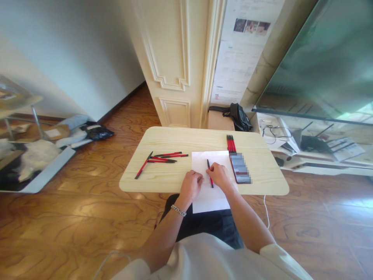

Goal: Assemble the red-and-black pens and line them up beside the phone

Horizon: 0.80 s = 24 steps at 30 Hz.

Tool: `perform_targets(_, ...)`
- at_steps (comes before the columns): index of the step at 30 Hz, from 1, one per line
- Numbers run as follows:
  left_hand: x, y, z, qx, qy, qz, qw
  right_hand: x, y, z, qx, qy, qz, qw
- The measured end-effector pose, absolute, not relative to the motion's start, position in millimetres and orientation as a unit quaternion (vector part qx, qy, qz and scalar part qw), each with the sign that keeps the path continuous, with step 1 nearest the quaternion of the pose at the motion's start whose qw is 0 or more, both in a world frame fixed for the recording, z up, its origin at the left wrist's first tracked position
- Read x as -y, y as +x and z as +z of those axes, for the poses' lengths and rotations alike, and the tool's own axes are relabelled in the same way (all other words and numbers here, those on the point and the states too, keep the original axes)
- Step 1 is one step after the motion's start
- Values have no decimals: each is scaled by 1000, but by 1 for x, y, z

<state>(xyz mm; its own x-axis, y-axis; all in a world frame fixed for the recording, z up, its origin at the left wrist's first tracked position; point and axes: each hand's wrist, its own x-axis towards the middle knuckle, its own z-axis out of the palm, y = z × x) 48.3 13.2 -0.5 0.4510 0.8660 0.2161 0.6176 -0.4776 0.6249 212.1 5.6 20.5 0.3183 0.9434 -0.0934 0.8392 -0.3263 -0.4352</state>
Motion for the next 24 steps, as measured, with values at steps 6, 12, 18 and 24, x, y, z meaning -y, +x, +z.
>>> perform_targets(6, -15, 49, -1, -454, 816, 263, 243, -3, 214, 23, 562, -791, 169, 171)
perform_targets(12, -13, 46, 3, -448, 793, 313, 269, 11, 221, 30, 539, -785, 188, 238)
perform_targets(18, -4, 39, 6, -467, 742, 371, 305, 25, 230, 35, 515, -798, 192, 249)
perform_targets(24, 1, 40, 9, -472, 735, 375, 312, 2, 220, 42, 550, -792, 187, 189)
